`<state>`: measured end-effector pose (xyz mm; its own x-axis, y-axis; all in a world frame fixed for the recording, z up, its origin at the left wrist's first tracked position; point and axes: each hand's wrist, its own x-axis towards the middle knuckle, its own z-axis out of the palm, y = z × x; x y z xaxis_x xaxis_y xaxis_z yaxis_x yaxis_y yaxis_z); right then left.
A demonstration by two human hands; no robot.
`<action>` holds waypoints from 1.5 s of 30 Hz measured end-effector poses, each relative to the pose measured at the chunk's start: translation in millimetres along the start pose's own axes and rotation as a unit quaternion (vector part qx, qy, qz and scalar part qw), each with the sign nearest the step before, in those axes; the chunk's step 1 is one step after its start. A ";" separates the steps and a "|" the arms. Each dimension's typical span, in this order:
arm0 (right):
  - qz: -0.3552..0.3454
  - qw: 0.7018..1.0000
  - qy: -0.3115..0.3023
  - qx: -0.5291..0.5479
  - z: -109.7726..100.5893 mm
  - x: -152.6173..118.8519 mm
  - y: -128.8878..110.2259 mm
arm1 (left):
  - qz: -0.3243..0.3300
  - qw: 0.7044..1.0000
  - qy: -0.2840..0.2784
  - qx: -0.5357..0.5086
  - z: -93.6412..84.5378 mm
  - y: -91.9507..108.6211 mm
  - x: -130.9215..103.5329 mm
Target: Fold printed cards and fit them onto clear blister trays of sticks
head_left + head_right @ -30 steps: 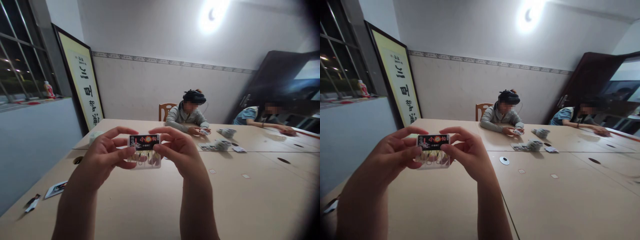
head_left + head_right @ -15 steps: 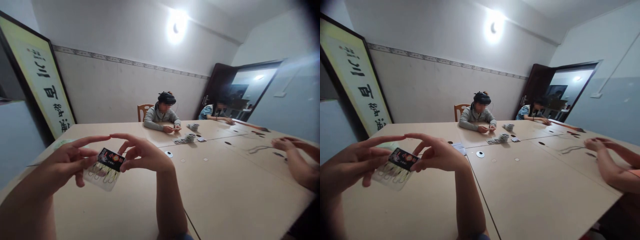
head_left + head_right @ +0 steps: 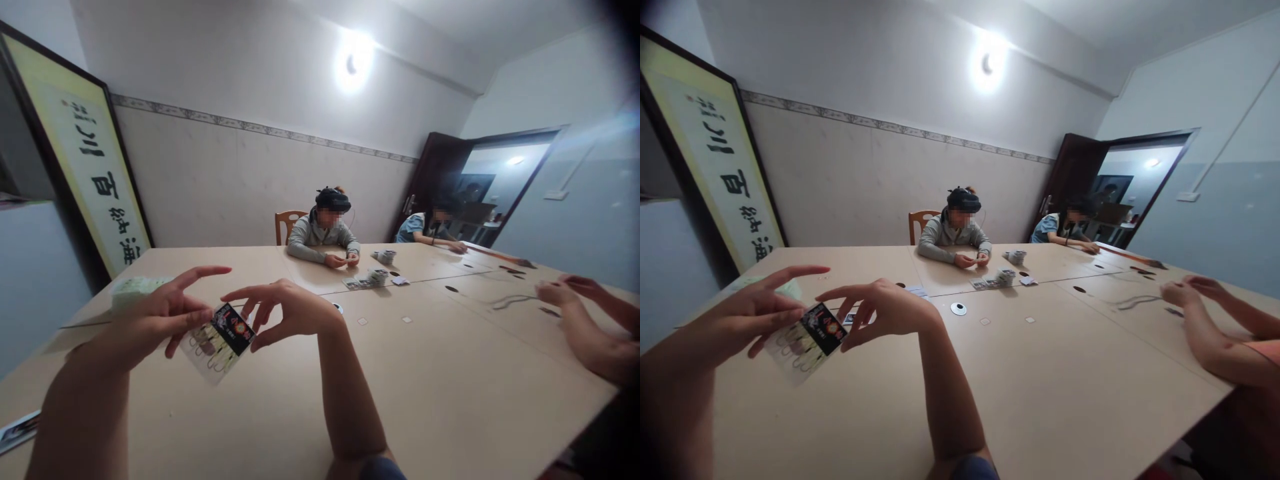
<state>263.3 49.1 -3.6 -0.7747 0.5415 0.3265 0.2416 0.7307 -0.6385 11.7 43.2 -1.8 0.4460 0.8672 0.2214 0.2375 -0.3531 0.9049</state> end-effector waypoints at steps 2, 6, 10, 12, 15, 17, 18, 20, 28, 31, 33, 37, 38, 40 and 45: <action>-0.004 1.000 0.005 -0.031 -0.1 -4.4 0.2 | -0.020 0.996 -0.082 -0.003 2.3 -6.6 4.8; 0.007 0.998 0.022 -0.063 -0.9 -27.1 17.1 | -0.049 0.989 -0.140 0.019 14.8 -13.6 17.3; 0.202 0.965 0.156 -0.062 -11.9 -66.6 79.1 | -0.105 0.990 -0.083 0.038 21.1 -13.4 26.2; 0.281 0.917 0.262 -0.107 -23.4 -88.1 123.1 | -0.114 0.992 -0.047 0.030 18.1 -11.6 25.1; 0.395 0.817 0.381 -0.175 -43.6 -117.8 186.8 | -0.103 0.994 -0.021 0.032 9.7 -9.1 16.2; 0.464 0.754 0.420 -0.199 -54.0 -134.0 221.0 | -0.085 0.995 -0.006 0.042 3.8 -8.9 8.5; 0.496 0.726 0.431 -0.205 -57.4 -140.6 235.3 | -0.076 0.996 0.009 0.047 1.1 -9.3 5.0; 0.552 0.675 0.445 -0.208 -60.4 -150.3 259.1 | -0.060 0.996 0.050 0.053 -3.6 -10.3 -0.7; 0.636 0.592 0.448 -0.210 -65.5 -152.5 318.7 | 0.002 0.987 0.151 0.058 -7.1 -3.3 -13.2; 0.646 0.591 0.432 -0.217 -67.5 -150.4 329.5 | 0.000 0.969 0.240 0.060 -8.3 -3.5 -12.4; 0.650 0.592 0.422 -0.222 -65.4 -148.7 332.6 | 0.006 0.942 0.329 0.061 -13.1 -6.5 -9.2; 0.646 0.596 0.417 -0.232 -57.4 -146.9 328.7 | 0.016 0.891 0.448 0.076 -34.4 -21.3 2.5; 0.642 0.599 0.419 -0.233 -56.2 -147.6 326.0 | -0.009 0.873 0.476 0.104 -41.8 -28.2 6.3; 0.639 0.596 0.429 -0.230 -56.0 -150.2 319.6 | -0.083 0.849 0.492 0.174 -57.4 -46.8 14.8; 0.610 0.596 0.470 -0.230 -59.4 -143.0 298.9 | -0.168 0.801 0.498 0.287 -81.2 -111.5 36.7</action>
<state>481.0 214.7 -199.7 0.7570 0.6222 0.1996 0.5921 -0.5240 -0.6122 -68.5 142.9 -65.1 -0.5683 0.6953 0.4401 0.6851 0.1035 0.7211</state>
